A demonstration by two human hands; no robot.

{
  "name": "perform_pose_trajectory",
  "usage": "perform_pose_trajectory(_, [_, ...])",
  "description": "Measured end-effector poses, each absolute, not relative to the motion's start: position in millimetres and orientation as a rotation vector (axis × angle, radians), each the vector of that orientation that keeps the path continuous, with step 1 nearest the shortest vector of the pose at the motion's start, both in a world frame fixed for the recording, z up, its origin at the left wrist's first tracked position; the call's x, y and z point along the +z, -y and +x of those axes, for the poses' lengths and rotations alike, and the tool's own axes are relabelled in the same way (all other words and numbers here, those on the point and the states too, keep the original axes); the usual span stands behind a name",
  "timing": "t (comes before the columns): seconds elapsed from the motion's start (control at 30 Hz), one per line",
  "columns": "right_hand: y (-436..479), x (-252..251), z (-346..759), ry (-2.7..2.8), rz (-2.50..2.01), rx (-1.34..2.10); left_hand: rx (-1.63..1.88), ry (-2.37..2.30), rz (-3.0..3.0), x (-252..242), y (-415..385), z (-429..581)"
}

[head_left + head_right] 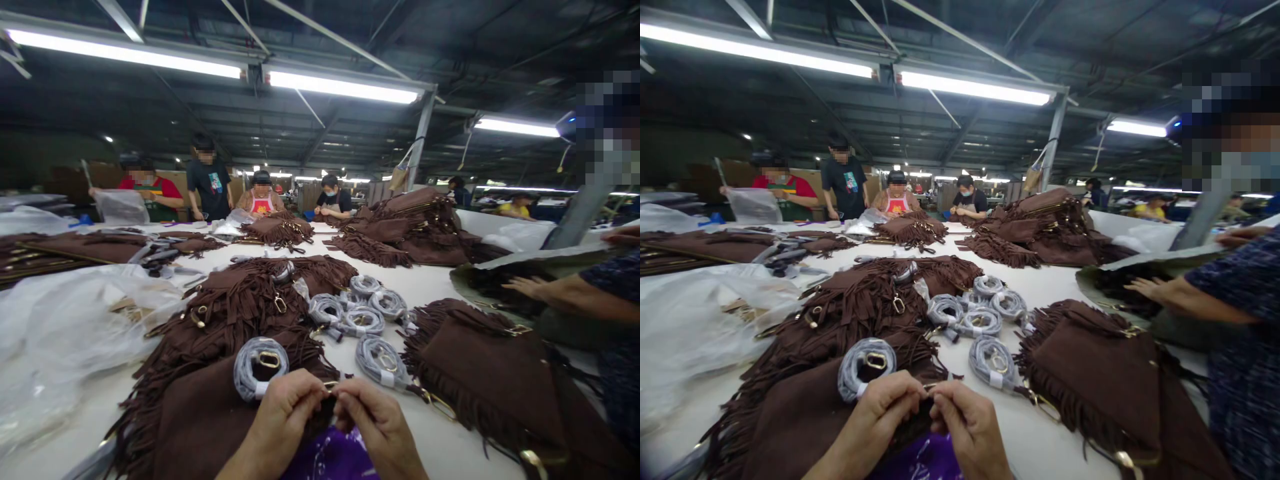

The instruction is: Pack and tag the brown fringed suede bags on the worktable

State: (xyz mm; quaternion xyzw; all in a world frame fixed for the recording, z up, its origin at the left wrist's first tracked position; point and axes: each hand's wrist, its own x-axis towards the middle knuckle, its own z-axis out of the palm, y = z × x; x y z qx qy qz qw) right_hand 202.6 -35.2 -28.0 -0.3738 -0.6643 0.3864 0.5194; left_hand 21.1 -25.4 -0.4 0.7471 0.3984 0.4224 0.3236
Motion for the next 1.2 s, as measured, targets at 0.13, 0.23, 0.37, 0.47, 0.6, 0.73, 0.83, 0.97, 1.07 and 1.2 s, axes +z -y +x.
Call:
perform_pose_trajectory(0.13, [35,-27,203,1.783,-0.902,0.647,1.062,-1.039,2.093,2,29,24])
perform_pose_trajectory(0.23, [36,-30,201,1.837,-0.856,0.539,1.051,-1.078,2.141,2,32,26])
perform_pose_trajectory(0.37, [36,-35,198,1.785,-0.864,0.585,1.039,-1.090,2.191,3,33,27])
perform_pose_trajectory(0.47, [36,-35,197,1.759,-0.886,0.624,1.009,-1.096,2.218,3,33,27])
perform_pose_trajectory(0.6, [36,-33,196,1.768,-0.911,0.617,0.994,-1.097,2.230,3,32,26])
perform_pose_trajectory(0.73, [36,-32,194,1.799,-0.923,0.610,1.009,-1.095,2.224,2,33,27])
perform_pose_trajectory(0.83, [36,-35,193,1.834,-0.914,0.568,1.018,-1.128,2.236,1,34,29])
perform_pose_trajectory(0.97, [36,-36,193,1.872,-0.918,0.450,1.004,-1.159,2.279,0,35,31])
perform_pose_trajectory(1.07, [37,-33,194,1.954,-0.920,0.397,0.992,-1.158,2.313,-3,34,31])
perform_pose_trajectory(1.2, [37,-30,196,2.046,-0.908,0.406,0.988,-1.163,2.373,-10,33,33])
